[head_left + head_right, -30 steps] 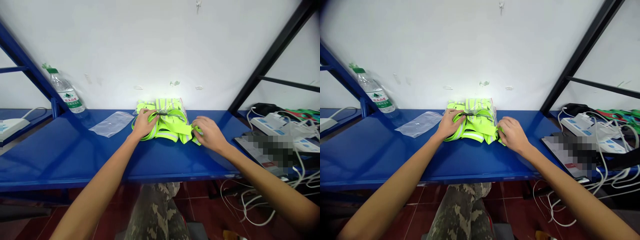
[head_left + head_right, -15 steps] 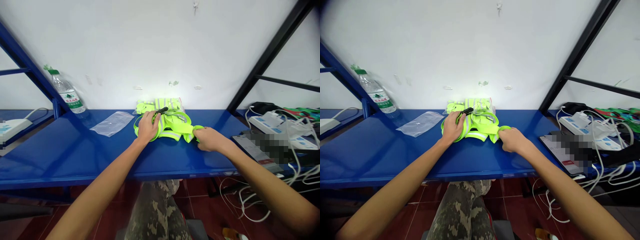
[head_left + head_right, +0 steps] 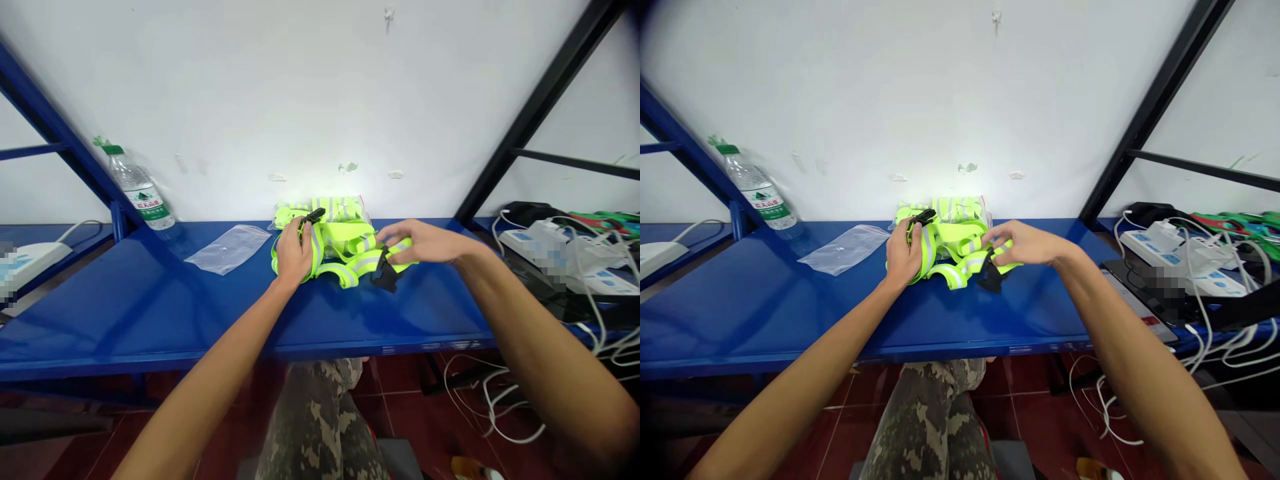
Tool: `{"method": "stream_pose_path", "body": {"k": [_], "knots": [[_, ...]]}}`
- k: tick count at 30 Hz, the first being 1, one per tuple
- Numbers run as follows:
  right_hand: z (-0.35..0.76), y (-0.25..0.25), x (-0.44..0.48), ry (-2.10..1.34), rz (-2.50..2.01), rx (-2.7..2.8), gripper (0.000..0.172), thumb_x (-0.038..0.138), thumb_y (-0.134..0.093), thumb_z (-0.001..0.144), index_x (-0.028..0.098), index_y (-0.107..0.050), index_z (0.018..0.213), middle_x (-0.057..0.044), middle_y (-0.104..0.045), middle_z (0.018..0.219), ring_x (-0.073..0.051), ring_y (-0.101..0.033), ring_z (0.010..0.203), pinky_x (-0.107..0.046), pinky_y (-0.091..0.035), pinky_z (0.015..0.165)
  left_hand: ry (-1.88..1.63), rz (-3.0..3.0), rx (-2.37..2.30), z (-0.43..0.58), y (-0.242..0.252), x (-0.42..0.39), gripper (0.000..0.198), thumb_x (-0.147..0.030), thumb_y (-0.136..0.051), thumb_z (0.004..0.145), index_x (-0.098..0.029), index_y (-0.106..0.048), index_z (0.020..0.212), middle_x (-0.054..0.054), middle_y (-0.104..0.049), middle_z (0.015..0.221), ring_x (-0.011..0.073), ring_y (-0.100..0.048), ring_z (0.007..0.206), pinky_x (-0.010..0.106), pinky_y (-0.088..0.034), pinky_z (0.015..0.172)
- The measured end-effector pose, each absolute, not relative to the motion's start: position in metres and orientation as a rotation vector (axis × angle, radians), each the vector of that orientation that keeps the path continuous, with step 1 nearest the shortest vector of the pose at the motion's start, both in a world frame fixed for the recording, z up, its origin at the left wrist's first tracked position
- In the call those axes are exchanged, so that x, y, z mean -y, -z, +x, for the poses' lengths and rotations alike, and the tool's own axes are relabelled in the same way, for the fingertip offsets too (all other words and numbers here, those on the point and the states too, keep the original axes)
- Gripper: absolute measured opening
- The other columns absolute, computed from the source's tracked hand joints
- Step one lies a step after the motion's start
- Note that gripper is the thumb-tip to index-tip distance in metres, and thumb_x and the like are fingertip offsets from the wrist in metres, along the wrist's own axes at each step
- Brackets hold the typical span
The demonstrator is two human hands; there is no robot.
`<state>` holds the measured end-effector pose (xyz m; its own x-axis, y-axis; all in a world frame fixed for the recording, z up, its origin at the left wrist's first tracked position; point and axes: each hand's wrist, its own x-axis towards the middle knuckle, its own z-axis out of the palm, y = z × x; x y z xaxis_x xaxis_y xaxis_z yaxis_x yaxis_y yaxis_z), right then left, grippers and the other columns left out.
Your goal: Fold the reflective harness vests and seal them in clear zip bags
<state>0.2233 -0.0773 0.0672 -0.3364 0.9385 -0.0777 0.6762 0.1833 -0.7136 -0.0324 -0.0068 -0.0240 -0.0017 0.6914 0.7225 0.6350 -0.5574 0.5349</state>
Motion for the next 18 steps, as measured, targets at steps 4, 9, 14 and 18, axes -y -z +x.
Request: {"method": "stream_pose_path", "body": {"k": [4, 9, 14, 18], "knots": [[0.230, -0.076, 0.068, -1.255, -1.230, 1.429, 0.040, 0.023, -0.073, 0.063, 0.020, -0.061, 0.101, 0.000, -0.062, 0.074, -0.015, -0.058, 0.063, -0.029, -0.049, 0.062, -1.703, 2.066, -1.513, -0.038, 0.018, 0.003, 0.033, -0.044, -0.036, 0.102, -0.020, -0.058, 0.108, 0.008, -0.068, 0.095, 0.0225, -0.063, 0.089, 0.033, -0.046, 0.082], [0.235, -0.089, 0.062, -1.153, -0.954, 1.022, 0.015, 0.019, -0.062, 0.072, 0.020, -0.056, 0.085, 0.001, -0.056, 0.074, -0.014, -0.057, 0.067, -0.035, -0.052, 0.074, -1.910, 1.853, -1.543, -0.046, -0.012, -0.013, 0.032, -0.048, -0.038, 0.101, -0.021, -0.051, 0.089, 0.003, -0.058, 0.078, 0.0187, -0.058, 0.078, 0.030, -0.044, 0.076], [0.246, -0.113, 0.074, -0.947, -0.652, 1.082, 0.013, 0.036, -0.057, 0.084, 0.023, -0.059, 0.085, 0.000, -0.054, 0.076, -0.017, -0.058, 0.077, -0.041, -0.050, 0.081, -2.213, 1.630, -1.392, -0.049, -0.068, -0.028, 0.035, -0.052, -0.043, 0.099, -0.021, -0.044, 0.084, 0.000, -0.052, 0.081, 0.0167, -0.057, 0.089, 0.028, -0.044, 0.085], [0.258, -0.137, 0.081, -0.775, -0.717, 1.125, 0.010, 0.015, -0.067, 0.071, 0.017, -0.062, 0.080, 0.000, -0.057, 0.074, -0.013, -0.057, 0.071, -0.037, -0.050, 0.079, -2.349, 1.547, -1.375, -0.065, -0.114, -0.054, 0.030, -0.040, -0.040, 0.103, -0.018, -0.042, 0.083, -0.001, -0.048, 0.082, 0.0108, -0.052, 0.085, 0.025, -0.042, 0.087]]}}
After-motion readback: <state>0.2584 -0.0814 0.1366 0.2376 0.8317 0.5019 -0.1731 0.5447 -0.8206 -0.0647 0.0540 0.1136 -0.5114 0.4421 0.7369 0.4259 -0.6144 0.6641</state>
